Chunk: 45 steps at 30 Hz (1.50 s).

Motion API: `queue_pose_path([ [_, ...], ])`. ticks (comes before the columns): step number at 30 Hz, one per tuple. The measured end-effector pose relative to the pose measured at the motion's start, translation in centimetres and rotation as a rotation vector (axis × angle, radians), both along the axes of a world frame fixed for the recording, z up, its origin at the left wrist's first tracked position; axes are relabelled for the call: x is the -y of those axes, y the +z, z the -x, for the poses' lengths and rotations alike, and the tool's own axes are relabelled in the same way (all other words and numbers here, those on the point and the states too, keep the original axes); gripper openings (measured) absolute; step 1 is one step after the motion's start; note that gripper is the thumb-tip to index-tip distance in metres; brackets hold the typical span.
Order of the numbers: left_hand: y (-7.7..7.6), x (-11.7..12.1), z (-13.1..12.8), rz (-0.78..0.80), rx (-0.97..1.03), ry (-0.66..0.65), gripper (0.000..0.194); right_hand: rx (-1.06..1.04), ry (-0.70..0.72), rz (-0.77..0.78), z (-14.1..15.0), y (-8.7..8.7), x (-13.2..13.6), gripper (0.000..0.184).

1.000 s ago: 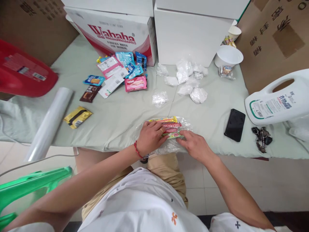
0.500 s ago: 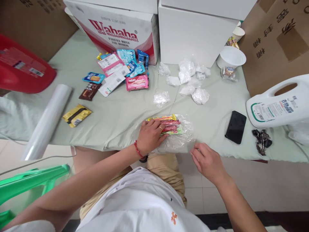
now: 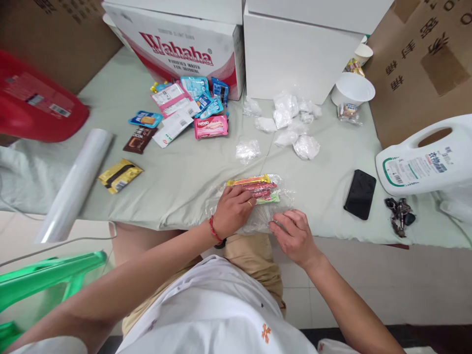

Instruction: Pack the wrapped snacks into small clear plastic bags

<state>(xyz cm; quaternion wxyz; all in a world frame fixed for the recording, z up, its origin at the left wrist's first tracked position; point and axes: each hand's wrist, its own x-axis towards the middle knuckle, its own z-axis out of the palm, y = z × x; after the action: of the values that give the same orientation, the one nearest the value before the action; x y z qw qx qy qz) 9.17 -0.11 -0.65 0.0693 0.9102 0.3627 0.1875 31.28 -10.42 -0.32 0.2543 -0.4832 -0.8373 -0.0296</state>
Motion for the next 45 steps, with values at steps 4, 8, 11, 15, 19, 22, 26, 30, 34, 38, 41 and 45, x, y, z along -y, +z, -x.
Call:
queue_pose_path([
  [4, 0.3, 0.0, -0.2, 0.03, 0.001, -0.052, 0.031, 0.022, 0.03, -0.053, 0.4, 0.4, -0.9, 0.029],
  [8, 0.9, -0.9, 0.0, 0.157, -0.024, -0.166, 0.033, 0.123, -0.084, 0.051, 1.1, 1.4, -3.9, 0.03],
  [11, 1.5, -2.4, 1.1, 0.346, 0.103, -0.241, 0.035, 0.185, -0.169, 0.223, 1.8, 2.4, -6.8, 0.032],
  [15, 2.4, -4.4, 4.4, 0.783, 0.457, -0.169, 0.035, 0.237, -0.226, 0.441, 2.2, 2.6, -10.1, 0.033],
  [19, 2.8, -3.4, 8.4, 0.909, 0.693, 0.021, 0.049, 0.16, -0.196, 0.58, 2.2, 2.2, -11.8, 0.032],
  [22, 2.4, -1.4, 10.4, 0.656, 0.548, -0.04, 0.083, 0.124, -0.182, 0.629, 2.1, 2.3, -12.3, 0.029],
  [26, 1.6, -0.2, 11.3, 0.409, 0.378, -0.011, 0.086, 0.114, -0.159, 0.666, 2.2, 2.5, -12.7, 0.028],
  [30, 1.6, -1.6, 11.2, 0.332, 0.354, 0.12, 0.063, 0.109, -0.147, 0.652, 2.1, 2.7, -12.9, 0.027],
  [34, 1.5, -2.0, 12.5, 0.324, 0.079, -0.015, 0.035, 0.094, -0.156, 0.652, 2.1, 2.7, -12.9, 0.027],
  [38, 1.4, -0.2, 16.3, 0.425, 0.12, 0.05, 0.028, 0.071, -0.157, 0.656, 2.2, 2.5, -12.9, 0.028],
  [41, 1.8, 0.7, 18.0, 0.509, 0.222, 0.197, 0.025, 0.08, -0.17, 0.656, 2.2, 2.4, -13.0, 0.028],
  [45, 1.9, -0.7, 14.9, 0.367, 0.388, 0.548, 0.03, 0.099, -0.18, 0.653, 2.4, 2.5, -13.0, 0.028],
])
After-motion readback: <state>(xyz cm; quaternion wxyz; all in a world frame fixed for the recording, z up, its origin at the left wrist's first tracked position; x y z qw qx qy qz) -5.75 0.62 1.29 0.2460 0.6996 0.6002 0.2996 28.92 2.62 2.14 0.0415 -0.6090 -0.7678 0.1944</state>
